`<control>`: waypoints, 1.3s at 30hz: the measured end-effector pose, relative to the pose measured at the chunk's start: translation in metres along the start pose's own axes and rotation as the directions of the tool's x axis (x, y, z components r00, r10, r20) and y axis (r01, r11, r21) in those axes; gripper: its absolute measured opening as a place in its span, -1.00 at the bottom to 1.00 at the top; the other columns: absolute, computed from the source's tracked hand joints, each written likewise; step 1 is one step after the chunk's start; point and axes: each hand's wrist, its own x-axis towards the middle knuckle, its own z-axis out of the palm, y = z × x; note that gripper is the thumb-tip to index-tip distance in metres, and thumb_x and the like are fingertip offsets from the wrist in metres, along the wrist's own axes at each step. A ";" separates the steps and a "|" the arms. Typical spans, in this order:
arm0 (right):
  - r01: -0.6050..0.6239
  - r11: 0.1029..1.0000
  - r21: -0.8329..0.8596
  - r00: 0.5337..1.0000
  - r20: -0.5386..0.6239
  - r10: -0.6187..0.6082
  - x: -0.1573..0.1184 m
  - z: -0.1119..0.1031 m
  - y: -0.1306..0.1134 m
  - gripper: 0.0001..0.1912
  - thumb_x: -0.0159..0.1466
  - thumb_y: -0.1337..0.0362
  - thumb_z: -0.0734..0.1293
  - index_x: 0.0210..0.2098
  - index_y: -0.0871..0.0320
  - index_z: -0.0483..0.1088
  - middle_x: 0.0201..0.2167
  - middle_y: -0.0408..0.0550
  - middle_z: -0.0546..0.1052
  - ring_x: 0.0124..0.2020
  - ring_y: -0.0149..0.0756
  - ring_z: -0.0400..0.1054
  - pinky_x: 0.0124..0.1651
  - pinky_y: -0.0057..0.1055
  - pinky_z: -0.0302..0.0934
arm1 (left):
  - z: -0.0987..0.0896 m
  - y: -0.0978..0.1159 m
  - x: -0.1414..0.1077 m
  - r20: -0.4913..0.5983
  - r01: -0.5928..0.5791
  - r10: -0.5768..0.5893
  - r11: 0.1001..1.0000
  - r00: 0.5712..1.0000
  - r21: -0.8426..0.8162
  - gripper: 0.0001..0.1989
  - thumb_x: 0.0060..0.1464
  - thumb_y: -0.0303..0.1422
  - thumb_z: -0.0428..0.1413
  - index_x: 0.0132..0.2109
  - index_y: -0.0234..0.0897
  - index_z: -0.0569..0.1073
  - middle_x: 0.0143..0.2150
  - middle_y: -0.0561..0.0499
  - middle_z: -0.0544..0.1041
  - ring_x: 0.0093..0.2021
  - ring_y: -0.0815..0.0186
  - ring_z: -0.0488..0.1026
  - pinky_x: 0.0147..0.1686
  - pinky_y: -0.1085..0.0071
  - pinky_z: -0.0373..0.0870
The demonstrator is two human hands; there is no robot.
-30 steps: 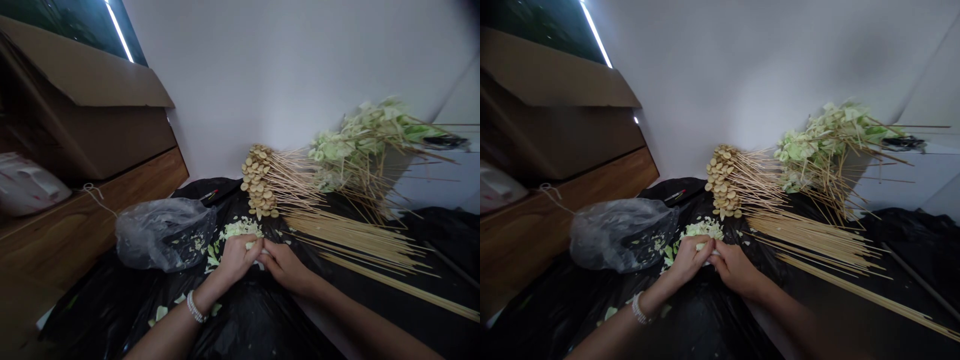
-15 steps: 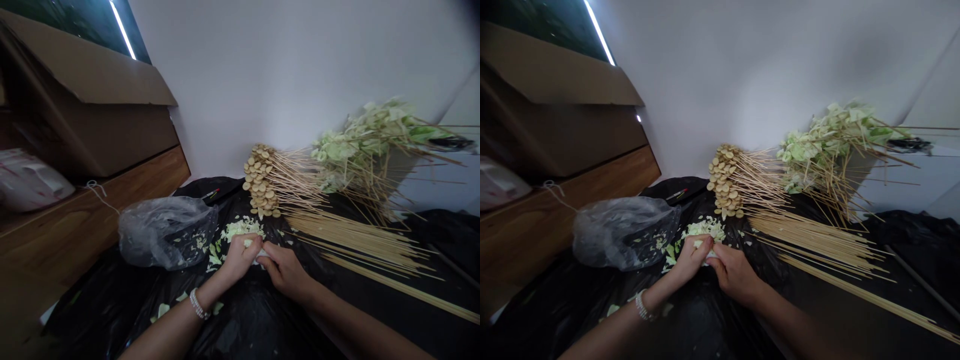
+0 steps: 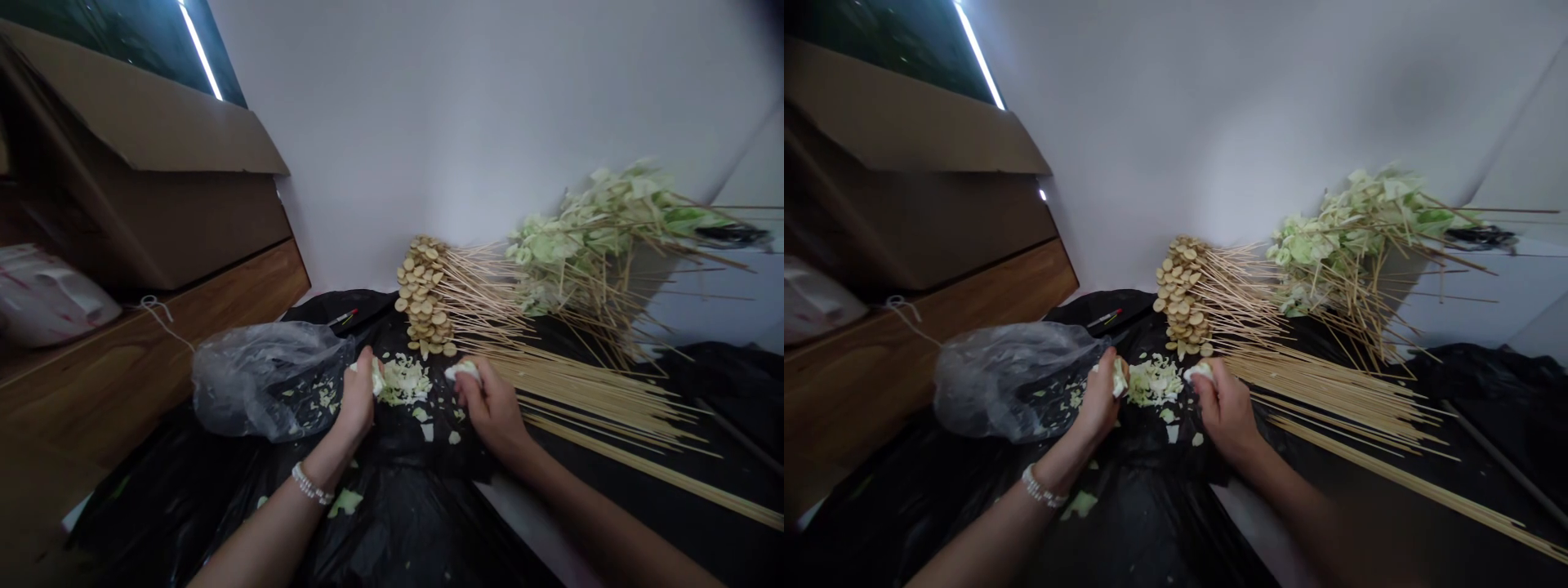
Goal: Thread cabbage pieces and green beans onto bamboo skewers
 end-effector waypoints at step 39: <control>0.064 0.804 -0.591 0.852 0.452 0.265 0.041 -0.054 0.062 -0.86 0.13 0.44 0.25 -0.44 0.18 0.46 -0.41 -0.04 0.51 -0.36 -0.33 0.33 -0.32 -0.46 0.03 | 0.000 0.004 -0.009 0.481 0.454 -0.252 0.811 0.840 -0.368 -0.74 -0.11 -0.49 0.32 -0.20 -0.37 0.52 -0.27 -0.04 0.58 -0.28 0.37 0.55 -0.16 0.49 0.48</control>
